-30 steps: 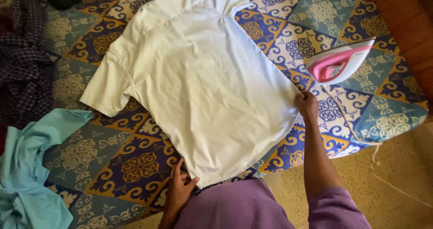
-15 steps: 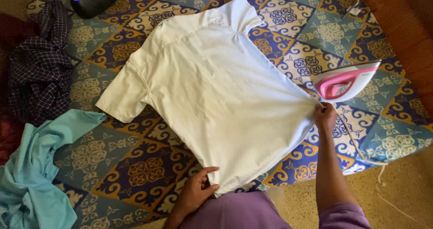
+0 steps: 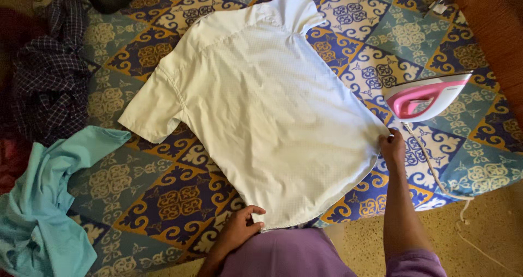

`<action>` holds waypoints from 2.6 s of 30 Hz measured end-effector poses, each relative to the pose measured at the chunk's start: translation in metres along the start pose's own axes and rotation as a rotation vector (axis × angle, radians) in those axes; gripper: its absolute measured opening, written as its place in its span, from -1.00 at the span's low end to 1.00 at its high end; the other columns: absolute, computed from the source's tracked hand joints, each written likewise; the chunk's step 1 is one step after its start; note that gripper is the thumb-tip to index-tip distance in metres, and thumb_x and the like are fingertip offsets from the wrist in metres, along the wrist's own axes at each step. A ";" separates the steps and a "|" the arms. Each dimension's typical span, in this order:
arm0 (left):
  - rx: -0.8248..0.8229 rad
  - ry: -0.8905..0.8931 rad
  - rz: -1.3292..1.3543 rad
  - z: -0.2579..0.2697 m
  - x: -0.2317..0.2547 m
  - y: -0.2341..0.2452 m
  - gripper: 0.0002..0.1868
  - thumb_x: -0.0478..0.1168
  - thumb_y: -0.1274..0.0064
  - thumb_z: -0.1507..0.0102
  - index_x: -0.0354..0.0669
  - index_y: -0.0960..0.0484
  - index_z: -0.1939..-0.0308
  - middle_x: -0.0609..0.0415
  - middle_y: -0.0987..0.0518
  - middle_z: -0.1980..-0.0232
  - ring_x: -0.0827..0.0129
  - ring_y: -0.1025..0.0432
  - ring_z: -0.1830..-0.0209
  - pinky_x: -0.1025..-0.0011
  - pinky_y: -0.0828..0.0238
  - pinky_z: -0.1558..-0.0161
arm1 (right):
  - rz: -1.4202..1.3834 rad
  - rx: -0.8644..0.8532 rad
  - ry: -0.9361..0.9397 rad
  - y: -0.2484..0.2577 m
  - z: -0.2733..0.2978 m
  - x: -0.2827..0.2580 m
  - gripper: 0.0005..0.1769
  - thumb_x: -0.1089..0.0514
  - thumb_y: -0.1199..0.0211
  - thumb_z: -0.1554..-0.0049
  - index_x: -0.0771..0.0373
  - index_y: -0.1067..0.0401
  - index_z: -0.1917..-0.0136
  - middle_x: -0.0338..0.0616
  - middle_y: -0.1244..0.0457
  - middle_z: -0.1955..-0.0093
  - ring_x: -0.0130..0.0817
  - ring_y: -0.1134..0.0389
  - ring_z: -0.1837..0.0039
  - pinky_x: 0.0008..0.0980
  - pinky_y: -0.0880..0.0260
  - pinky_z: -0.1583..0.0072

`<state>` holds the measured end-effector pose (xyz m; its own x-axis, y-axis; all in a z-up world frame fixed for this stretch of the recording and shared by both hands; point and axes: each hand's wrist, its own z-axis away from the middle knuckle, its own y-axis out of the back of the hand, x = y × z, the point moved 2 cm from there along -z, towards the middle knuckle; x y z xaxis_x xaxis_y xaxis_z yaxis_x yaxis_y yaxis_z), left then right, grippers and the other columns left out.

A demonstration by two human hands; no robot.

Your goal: The person spreads a white shirt across a bed and smoothed it by hand. Using an iron, they press the fabric of the sleeves and the main body of the shirt to remove wrinkles.

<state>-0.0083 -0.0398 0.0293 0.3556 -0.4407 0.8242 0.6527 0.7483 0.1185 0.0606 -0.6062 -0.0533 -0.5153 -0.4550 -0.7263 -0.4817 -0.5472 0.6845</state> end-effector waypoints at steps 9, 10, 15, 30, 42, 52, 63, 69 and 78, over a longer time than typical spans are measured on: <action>-0.010 -0.102 -0.067 -0.007 -0.026 -0.007 -0.63 -0.24 -0.25 -0.20 -0.15 -0.65 -0.09 0.19 -0.68 0.09 0.51 -0.46 0.37 0.47 -0.46 0.27 | 0.031 0.025 0.045 -0.003 0.001 -0.006 -0.47 0.15 -0.30 -0.23 0.39 -0.37 -0.42 0.05 -0.38 0.10 -0.23 -0.39 0.15 -0.25 -0.37 0.11; -0.024 -0.079 -0.083 -0.010 -0.027 -0.008 -0.62 -0.22 -0.25 -0.21 -0.14 -0.64 -0.11 0.18 -0.68 0.07 0.50 -0.46 0.37 0.44 -0.46 0.28 | 0.047 0.019 0.027 -0.001 0.001 -0.006 -0.46 0.14 -0.29 -0.23 0.38 -0.37 -0.42 0.06 -0.38 0.11 -0.21 -0.38 0.16 -0.23 -0.36 0.12; -0.073 0.046 -0.108 -0.003 -0.017 -0.005 -0.43 -0.14 -0.17 -0.27 0.09 -0.46 -0.38 0.07 -0.70 0.14 0.47 -0.47 0.41 0.41 -0.50 0.30 | 0.033 0.032 0.103 0.001 0.006 -0.010 -0.45 0.14 -0.31 -0.23 0.44 -0.37 -0.41 0.03 -0.38 0.10 -0.26 -0.39 0.15 -0.28 -0.37 0.10; 0.859 -0.188 0.394 -0.056 -0.106 0.203 -0.46 -0.01 -0.11 -0.36 -0.17 -0.43 -0.34 0.09 -0.65 0.00 0.39 -0.59 0.12 0.41 -0.53 0.18 | 0.152 0.066 0.156 0.006 0.017 -0.030 -0.42 0.05 -0.36 -0.24 0.47 -0.41 -0.40 0.08 -0.37 0.09 -0.14 -0.40 0.11 -0.17 -0.39 0.06; 1.295 -0.186 -0.059 -0.109 -0.075 0.287 0.05 -0.29 -0.32 -0.19 -0.10 -0.01 -0.65 -0.21 -0.54 -0.14 0.07 -0.51 0.00 0.15 -0.53 0.05 | 0.120 0.000 0.086 0.007 0.025 -0.045 -0.41 0.07 -0.31 -0.25 0.48 -0.38 -0.41 0.11 -0.38 0.08 -0.16 -0.40 0.13 -0.20 -0.38 0.08; 1.243 0.083 -0.122 -0.092 -0.046 0.271 -0.07 -0.23 -0.24 -0.32 -0.06 -0.04 -0.66 -0.03 -0.58 0.12 0.14 -0.52 0.21 0.12 -0.50 0.15 | 0.193 0.031 0.083 0.004 0.024 -0.046 -0.44 0.07 -0.34 -0.27 0.49 -0.39 -0.39 0.15 -0.40 0.04 -0.14 -0.42 0.10 -0.19 -0.41 0.04; 1.415 -0.040 0.006 -0.122 -0.117 0.363 -0.16 0.03 -0.27 -0.44 -0.32 -0.13 -0.55 -0.22 -0.51 -0.20 0.02 -0.48 -0.06 0.09 -0.43 -0.01 | 0.153 0.020 0.009 0.003 0.025 -0.050 -0.39 0.02 -0.31 -0.29 0.46 -0.38 -0.46 0.19 -0.39 -0.06 -0.11 -0.43 0.04 -0.16 -0.44 0.05; 1.374 -0.083 0.287 -0.150 -0.099 0.415 -0.20 -0.12 -0.16 -0.36 -0.31 -0.05 -0.52 -0.31 -0.45 -0.28 -0.04 -0.44 -0.18 0.12 -0.42 -0.14 | 0.215 0.017 0.007 0.004 0.025 -0.061 -0.39 -0.04 -0.29 -0.29 0.45 -0.41 -0.42 0.22 -0.40 -0.09 -0.06 -0.45 -0.03 -0.13 -0.44 -0.05; 1.509 -0.087 0.330 -0.156 -0.125 0.461 -0.30 -0.23 -0.15 -0.38 -0.23 -0.14 -0.51 -0.28 -0.25 -0.47 -0.04 -0.40 -0.29 0.11 -0.49 -0.20 | 0.251 0.031 0.050 0.002 0.025 -0.068 -0.42 -0.01 -0.34 -0.22 0.38 -0.44 -0.39 0.09 -0.41 0.03 -0.09 -0.43 0.06 -0.13 -0.42 -0.02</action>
<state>0.3523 0.2825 -0.1057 0.2695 -0.1715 0.9476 -0.7218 0.6154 0.3167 0.0769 -0.5590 -0.0004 -0.5857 -0.6086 -0.5354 -0.3655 -0.3912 0.8446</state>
